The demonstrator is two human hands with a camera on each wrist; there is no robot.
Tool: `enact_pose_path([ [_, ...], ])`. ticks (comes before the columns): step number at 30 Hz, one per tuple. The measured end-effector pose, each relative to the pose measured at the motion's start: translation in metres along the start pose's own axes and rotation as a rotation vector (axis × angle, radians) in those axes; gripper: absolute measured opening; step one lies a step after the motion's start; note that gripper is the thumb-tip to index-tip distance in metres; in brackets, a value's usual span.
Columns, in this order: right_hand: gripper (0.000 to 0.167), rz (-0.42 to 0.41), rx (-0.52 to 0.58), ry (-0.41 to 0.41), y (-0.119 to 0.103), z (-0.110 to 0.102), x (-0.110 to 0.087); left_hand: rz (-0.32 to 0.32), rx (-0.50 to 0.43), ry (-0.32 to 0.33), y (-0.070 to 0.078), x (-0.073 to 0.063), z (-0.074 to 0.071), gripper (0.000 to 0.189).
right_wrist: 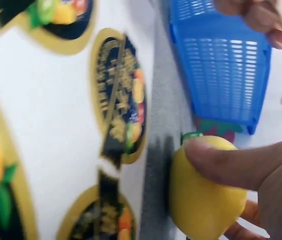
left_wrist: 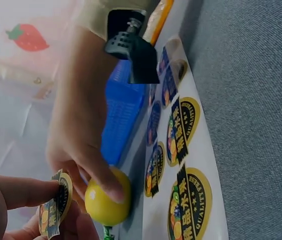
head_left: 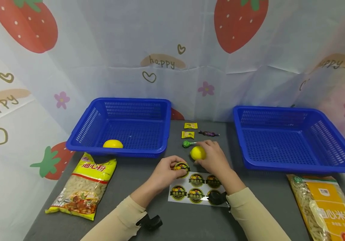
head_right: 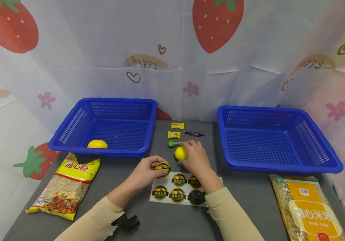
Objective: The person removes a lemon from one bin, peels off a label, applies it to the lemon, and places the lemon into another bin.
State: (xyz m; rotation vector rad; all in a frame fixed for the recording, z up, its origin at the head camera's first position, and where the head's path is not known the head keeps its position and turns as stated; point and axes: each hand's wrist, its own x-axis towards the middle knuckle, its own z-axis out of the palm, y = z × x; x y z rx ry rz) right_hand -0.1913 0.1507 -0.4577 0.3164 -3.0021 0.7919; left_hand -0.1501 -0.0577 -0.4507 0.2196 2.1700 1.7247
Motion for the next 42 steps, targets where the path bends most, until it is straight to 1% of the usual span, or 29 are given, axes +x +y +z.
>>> enact_pose_path([
  [3,0.06,0.004,0.011,0.03,0.003,-0.001,-0.003,0.013,-0.003,0.006,0.003,0.001,0.002,0.021],
  [5,0.06,0.016,0.083,0.049,0.005,-0.005,-0.007,0.024,0.003,0.011,0.004,0.002,0.003,0.02],
  [7,0.061,0.021,0.189,0.049,0.007,-0.008,-0.012,0.033,0.009,0.013,0.006,0.002,0.003,0.02],
  [10,0.06,0.037,0.379,-0.01,0.01,-0.014,-0.018,0.042,0.022,0.016,0.009,0.002,0.003,0.019],
  [14,0.06,0.078,0.601,-0.14,0.012,-0.017,-0.027,0.063,0.039,0.03,0.014,0.0,0.004,0.019],
  [16,0.06,0.104,0.694,-0.182,0.011,-0.018,-0.032,0.08,0.044,0.035,0.018,0.0,0.004,0.019],
  [18,0.06,0.113,0.762,-0.201,0.009,-0.019,-0.037,0.096,0.049,0.036,0.02,-0.001,0.005,0.02],
  [21,0.058,0.116,0.815,-0.213,0.005,-0.02,-0.042,0.113,0.065,0.036,0.023,-0.001,0.006,0.02],
  [27,0.056,0.08,0.867,-0.233,-0.003,-0.021,-0.048,0.126,0.096,0.058,0.022,-0.002,0.007,0.02],
  [31,0.056,0.069,0.866,-0.23,-0.005,-0.021,-0.05,0.132,0.112,0.069,0.023,-0.003,0.007,0.02],
  [37,0.056,0.056,0.851,-0.228,-0.004,-0.019,-0.051,0.149,0.134,0.066,0.023,-0.003,0.007,0.019],
  [42,0.057,0.063,0.856,-0.227,-0.004,-0.019,-0.052,0.157,0.128,0.066,0.023,-0.002,0.008,0.019],
])
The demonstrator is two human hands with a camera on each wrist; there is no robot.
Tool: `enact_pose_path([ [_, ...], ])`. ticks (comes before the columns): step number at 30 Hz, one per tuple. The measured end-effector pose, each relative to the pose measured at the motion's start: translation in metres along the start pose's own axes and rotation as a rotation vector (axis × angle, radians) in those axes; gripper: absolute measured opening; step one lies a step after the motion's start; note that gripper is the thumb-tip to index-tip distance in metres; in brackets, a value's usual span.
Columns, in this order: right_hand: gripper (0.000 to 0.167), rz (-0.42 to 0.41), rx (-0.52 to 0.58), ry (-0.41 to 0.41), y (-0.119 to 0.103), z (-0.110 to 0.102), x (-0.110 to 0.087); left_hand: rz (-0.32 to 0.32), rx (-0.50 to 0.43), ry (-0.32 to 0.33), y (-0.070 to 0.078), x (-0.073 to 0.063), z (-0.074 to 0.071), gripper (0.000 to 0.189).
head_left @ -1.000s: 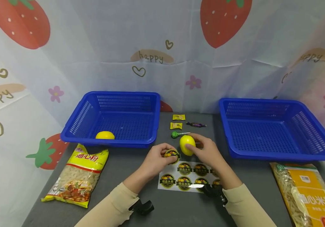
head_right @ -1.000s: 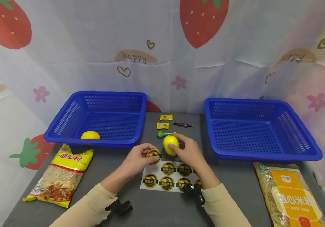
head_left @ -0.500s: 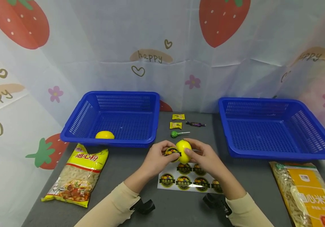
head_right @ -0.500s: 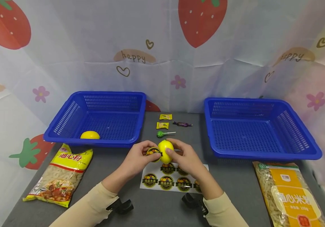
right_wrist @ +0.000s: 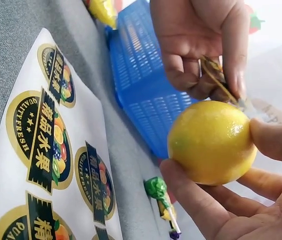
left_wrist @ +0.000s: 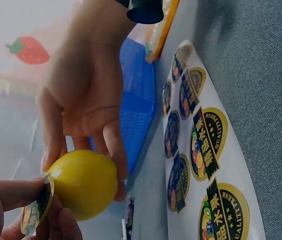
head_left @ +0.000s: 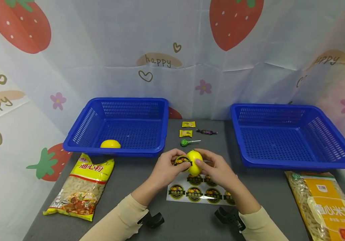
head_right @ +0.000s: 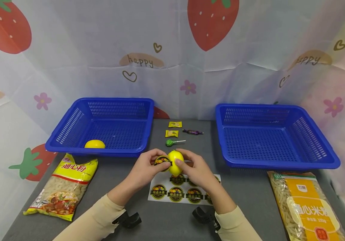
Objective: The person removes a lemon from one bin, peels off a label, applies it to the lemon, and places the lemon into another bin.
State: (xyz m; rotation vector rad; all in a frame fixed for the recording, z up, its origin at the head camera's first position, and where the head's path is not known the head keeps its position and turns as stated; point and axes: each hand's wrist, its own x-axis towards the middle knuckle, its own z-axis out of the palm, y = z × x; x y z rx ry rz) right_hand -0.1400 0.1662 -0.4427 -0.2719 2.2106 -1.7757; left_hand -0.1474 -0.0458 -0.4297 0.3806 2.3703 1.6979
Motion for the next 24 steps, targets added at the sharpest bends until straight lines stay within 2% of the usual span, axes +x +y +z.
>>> enact_pose_path([
  [9,0.057,0.006,-0.004,0.017,-0.0046,0.0027,-0.0032,-0.004,-0.022,0.026,-0.0003,0.0003,0.0015,0.02],
  [18,0.055,-0.016,0.007,0.019,-0.0077,0.0026,-0.006,-0.048,-0.147,0.011,-0.0015,0.0005,0.0035,0.025],
  [24,0.056,-0.045,-0.016,0.038,-0.0076,0.0035,-0.0062,-0.059,-0.185,0.016,-0.0013,0.0008,0.0047,0.024],
])
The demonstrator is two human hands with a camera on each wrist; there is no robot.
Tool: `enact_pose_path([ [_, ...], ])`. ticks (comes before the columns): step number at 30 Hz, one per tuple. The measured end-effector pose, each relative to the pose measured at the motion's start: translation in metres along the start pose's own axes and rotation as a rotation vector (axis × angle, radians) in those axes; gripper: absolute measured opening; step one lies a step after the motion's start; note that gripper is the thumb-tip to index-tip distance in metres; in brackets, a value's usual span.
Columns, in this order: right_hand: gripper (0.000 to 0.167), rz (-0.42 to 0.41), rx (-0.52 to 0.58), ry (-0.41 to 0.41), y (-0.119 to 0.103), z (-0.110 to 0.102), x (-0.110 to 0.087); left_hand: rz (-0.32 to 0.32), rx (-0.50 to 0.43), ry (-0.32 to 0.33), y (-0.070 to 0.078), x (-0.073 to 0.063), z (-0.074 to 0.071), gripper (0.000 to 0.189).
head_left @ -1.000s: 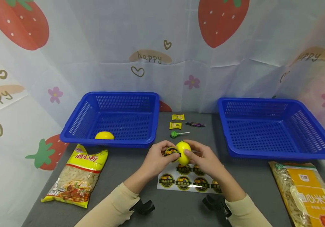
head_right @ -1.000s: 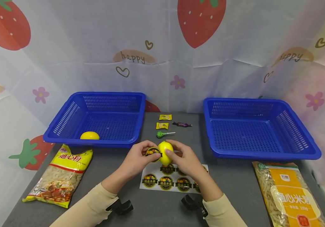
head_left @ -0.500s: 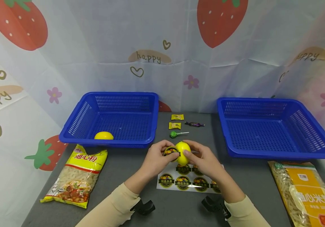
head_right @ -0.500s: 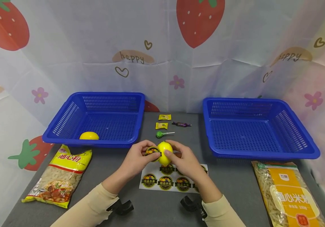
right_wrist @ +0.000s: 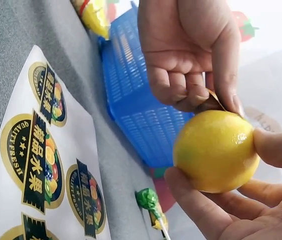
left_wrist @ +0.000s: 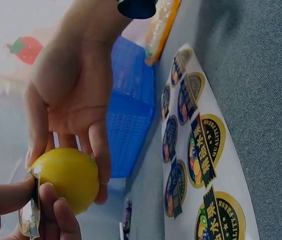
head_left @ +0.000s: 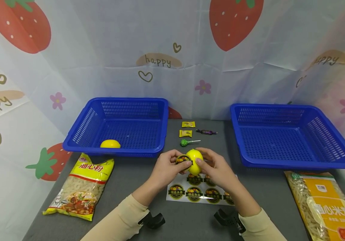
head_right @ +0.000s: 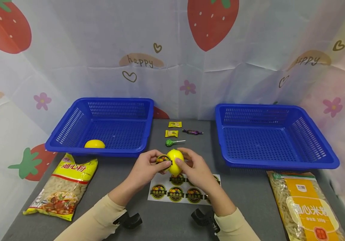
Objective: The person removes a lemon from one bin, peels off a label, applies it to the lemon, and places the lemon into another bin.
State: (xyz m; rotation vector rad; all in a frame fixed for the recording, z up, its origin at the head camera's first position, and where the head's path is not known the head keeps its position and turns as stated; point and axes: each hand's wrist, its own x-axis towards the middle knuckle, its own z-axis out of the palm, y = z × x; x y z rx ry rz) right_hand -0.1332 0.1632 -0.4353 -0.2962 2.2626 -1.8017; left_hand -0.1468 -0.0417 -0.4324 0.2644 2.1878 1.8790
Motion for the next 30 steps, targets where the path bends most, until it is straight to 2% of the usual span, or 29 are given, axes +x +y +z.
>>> enact_pose_path([
  [6,0.053,-0.018,-0.007,0.02,0.0003,0.0007,-0.0007,-0.005,-0.014,-0.002,-0.0015,0.001,0.0006,0.024],
  [11,0.055,-0.001,-0.032,0.045,0.0003,0.0009,-0.0009,-0.028,-0.022,-0.017,-0.0006,0.0006,0.0014,0.022],
  [16,0.054,-0.004,-0.068,0.052,0.0015,0.0,0.0005,-0.045,-0.006,-0.027,0.0013,-0.0001,0.0023,0.02],
  [19,0.053,-0.014,-0.054,0.052,0.0007,-0.0009,0.0001,-0.034,0.018,-0.031,0.0028,-0.0007,0.0014,0.021],
  [26,0.056,-0.022,-0.021,0.079,-0.002,0.0018,0.0001,0.053,0.163,0.05,0.0032,-0.0029,-0.0006,0.027],
  [30,0.054,-0.042,-0.023,0.098,-0.0014,0.0025,-0.0002,0.052,0.195,0.092,0.0009,-0.0026,0.0008,0.031],
])
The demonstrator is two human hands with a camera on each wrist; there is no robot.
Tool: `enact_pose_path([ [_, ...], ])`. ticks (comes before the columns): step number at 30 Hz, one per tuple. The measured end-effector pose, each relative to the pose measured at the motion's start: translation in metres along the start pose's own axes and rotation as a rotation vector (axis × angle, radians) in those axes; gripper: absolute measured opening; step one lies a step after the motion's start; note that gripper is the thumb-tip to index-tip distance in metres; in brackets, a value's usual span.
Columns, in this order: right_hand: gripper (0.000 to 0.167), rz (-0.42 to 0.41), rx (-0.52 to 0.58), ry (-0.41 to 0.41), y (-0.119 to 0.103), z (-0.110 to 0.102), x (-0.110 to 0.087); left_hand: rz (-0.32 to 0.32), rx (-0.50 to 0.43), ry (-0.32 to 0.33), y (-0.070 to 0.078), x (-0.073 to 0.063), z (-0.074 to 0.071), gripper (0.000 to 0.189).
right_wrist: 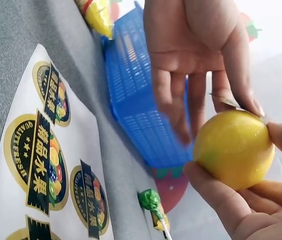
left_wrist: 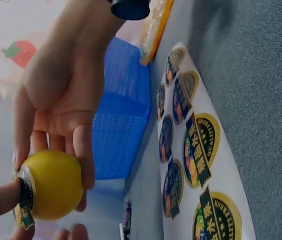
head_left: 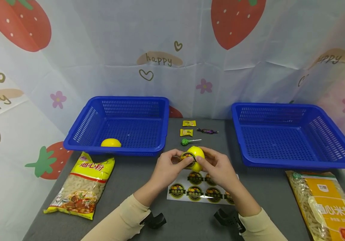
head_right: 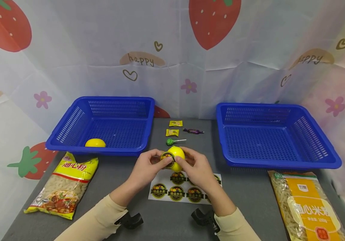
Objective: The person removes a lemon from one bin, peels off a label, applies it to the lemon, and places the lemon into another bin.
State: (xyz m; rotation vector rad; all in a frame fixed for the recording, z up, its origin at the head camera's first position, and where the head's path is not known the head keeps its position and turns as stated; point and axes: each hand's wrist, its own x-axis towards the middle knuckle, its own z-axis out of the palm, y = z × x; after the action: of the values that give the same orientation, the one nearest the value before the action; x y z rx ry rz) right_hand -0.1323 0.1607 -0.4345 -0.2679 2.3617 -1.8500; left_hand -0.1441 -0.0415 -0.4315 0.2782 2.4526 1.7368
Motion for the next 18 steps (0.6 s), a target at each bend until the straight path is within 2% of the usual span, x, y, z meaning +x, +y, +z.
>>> enact_pose_path([
  [5,0.053,0.005,0.001,-0.033,0.0001,-0.0029,-0.0001,0.014,-0.017,0.017,0.002,-0.0017,0.0015,0.031],
  [11,0.057,0.033,0.061,-0.09,0.0002,-0.005,-0.0002,0.021,0.042,0.079,0.007,-0.0042,0.0021,0.03],
  [18,0.056,0.006,0.072,-0.091,0.0035,-0.004,-0.0012,0.005,0.039,0.096,0.0079,-0.0056,0.0031,0.029],
])
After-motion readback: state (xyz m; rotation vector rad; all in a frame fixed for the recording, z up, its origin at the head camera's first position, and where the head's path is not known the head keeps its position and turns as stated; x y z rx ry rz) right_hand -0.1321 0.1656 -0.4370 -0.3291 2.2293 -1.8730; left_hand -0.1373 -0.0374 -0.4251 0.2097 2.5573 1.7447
